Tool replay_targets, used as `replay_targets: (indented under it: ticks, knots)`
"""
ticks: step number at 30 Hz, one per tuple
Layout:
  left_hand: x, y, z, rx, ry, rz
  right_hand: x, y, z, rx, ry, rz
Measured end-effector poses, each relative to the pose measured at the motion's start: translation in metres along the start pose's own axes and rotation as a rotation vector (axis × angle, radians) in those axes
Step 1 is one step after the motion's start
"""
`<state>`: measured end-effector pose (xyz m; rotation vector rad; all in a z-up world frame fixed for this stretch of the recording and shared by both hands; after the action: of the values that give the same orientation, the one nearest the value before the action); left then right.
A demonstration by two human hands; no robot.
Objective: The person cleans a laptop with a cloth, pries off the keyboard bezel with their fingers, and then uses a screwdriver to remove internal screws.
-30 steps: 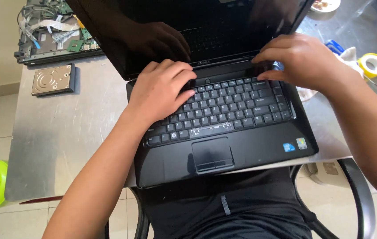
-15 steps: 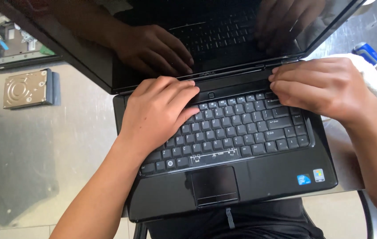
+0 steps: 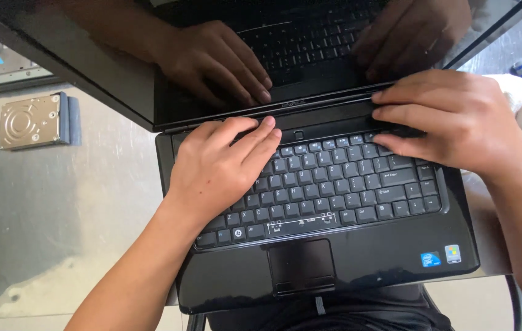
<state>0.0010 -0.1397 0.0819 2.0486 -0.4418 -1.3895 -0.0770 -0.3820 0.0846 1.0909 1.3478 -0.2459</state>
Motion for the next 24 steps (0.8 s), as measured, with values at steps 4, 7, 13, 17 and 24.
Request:
replay_targets:
  ticks: [4,7,13,17,24]
  knots:
    - [0.001,0.003,0.002,0.012,0.027,0.025,0.007,0.006,-0.006,-0.024,-0.03,0.042]
    - [-0.002,-0.001,0.003,-0.009,0.028,0.056,0.018,0.005,-0.01,0.063,-0.167,0.05]
    - [-0.002,-0.005,0.006,-0.032,0.102,0.114,0.02,0.01,-0.029,-0.02,-0.328,0.046]
    - [0.008,-0.017,0.0,-0.104,0.054,-0.004,0.035,-0.006,-0.014,0.026,-0.286,0.028]
    - [0.008,-0.046,-0.028,-0.251,-0.073,-0.308,0.051,-0.021,0.007,0.068,-0.208,0.065]
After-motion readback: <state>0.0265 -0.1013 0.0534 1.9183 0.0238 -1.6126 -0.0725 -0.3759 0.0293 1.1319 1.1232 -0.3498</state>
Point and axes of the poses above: each hand's wrist, its own y-axis towards the middle knuckle, its own x-axis out of the palm, z = x × y, the point moved 6 cm from there along y, towards the middle knuckle, and after that the axes turned 4 degrees about y, right-handed, at the moved point
